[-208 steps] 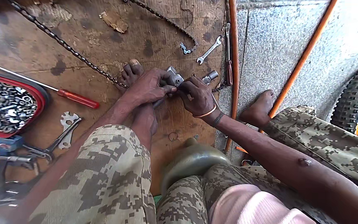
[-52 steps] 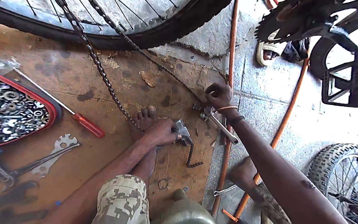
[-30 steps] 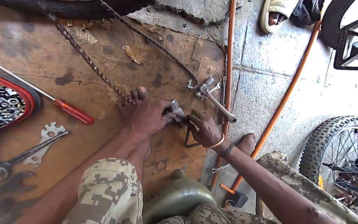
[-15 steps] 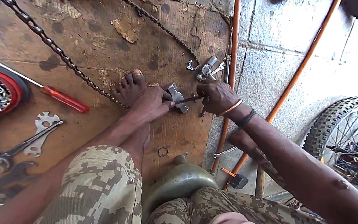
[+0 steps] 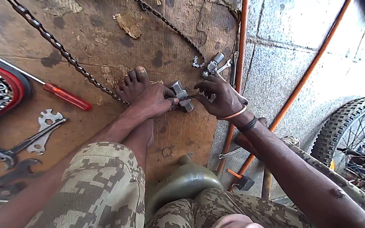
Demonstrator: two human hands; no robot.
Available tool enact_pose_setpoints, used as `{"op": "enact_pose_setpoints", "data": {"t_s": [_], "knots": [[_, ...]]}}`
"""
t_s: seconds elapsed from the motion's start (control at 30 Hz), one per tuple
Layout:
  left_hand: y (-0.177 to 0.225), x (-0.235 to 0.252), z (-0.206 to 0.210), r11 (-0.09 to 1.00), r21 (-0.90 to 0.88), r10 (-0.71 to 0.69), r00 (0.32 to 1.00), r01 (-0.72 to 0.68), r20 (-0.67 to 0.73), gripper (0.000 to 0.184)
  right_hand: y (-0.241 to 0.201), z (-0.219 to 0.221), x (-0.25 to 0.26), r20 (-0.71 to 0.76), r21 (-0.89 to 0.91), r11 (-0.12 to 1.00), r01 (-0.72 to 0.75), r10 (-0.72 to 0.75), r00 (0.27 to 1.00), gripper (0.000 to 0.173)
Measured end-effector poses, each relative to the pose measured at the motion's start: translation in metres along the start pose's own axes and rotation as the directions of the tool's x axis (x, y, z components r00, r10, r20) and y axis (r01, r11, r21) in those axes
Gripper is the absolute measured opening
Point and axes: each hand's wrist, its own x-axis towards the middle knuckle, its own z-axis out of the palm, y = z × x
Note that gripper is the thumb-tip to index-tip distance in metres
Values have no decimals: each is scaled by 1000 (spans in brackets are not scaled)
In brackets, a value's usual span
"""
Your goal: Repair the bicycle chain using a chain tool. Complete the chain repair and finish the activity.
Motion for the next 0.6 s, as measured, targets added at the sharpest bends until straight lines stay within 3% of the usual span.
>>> {"op": "enact_pose_setpoints", "data": {"t_s": [0.1,0.17,0.33,0.47,0.6], "knots": [[-4,1,4,999,35,-36,997,38,-64,26,-1,13,0,60,-152,987,49,-40,997,15],[1,1,0,994,-110,1,999,-6,-40,21,-7,18,-5,74,-229,971,60,-45,996,18],[8,7,0,965,-245,60,987,-95,-146,15,-29,31,-18,72,-190,977,-95,110,991,25],[10,13,1,979,-166,83,979,-115,-187,14,-57,50,-20,35,-166,929,-331,341,939,24],[5,17,-2,979,-114,140,967,-167,-210,16,-64,67,-22,-91,-175,888,-424,414,906,25]]}}
